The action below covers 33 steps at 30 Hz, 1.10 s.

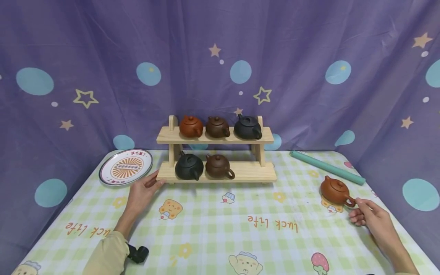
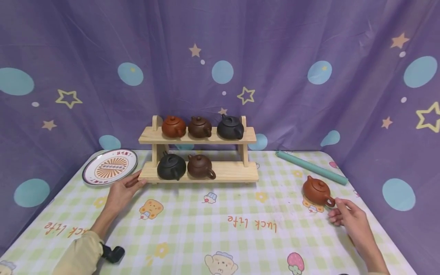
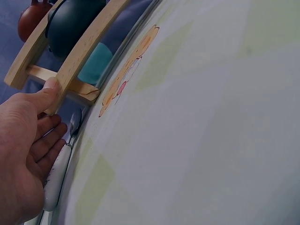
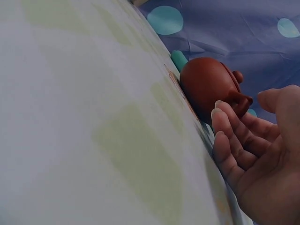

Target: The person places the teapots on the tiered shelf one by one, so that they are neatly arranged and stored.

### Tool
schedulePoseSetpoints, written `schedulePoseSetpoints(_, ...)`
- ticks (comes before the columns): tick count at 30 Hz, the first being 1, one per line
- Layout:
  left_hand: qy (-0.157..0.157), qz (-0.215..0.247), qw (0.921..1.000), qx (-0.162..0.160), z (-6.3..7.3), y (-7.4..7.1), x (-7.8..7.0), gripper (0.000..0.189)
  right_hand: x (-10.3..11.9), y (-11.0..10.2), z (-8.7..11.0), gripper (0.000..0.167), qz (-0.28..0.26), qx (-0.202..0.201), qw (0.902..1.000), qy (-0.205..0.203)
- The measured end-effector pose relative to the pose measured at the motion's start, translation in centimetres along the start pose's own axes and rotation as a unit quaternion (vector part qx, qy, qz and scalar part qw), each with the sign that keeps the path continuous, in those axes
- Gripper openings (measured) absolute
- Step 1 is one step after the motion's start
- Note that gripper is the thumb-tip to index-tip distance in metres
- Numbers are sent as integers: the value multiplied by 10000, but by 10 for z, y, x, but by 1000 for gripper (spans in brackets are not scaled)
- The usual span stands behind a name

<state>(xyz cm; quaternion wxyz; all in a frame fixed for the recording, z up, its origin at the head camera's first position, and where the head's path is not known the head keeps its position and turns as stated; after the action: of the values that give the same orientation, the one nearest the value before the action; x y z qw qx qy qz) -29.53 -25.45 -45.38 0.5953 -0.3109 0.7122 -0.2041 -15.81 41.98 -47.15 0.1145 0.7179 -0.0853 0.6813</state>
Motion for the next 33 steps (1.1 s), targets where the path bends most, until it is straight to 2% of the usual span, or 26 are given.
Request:
schedulePoseSetpoints(12, 160, -14, 9999, -59, 0, 0, 1, 57, 1, 4, -5, 26, 210, 32, 9997, 127)
schedulePoseSetpoints(21, 106, -28, 9999, -59, 0, 1, 2, 58, 4, 5, -8, 33, 742, 111, 9967, 318)
schedulePoseSetpoints(33, 54, -94, 9999, -50, -1, 1, 1, 58, 5, 6, -8, 35, 675, 119, 9965, 483)
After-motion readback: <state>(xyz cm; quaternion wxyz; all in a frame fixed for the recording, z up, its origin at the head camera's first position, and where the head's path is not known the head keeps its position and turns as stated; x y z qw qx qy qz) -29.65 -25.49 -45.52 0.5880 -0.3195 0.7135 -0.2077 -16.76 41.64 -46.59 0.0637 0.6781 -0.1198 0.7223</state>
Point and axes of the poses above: each hand's wrist, its own z-axis away from the middle knuckle, its own y-axis out of the palm, x = y × z, the point moved 2 cm from there along -z, towards the middle knuckle, and after that the axes turned 11 degrees about -z, right-handed, at the moved point
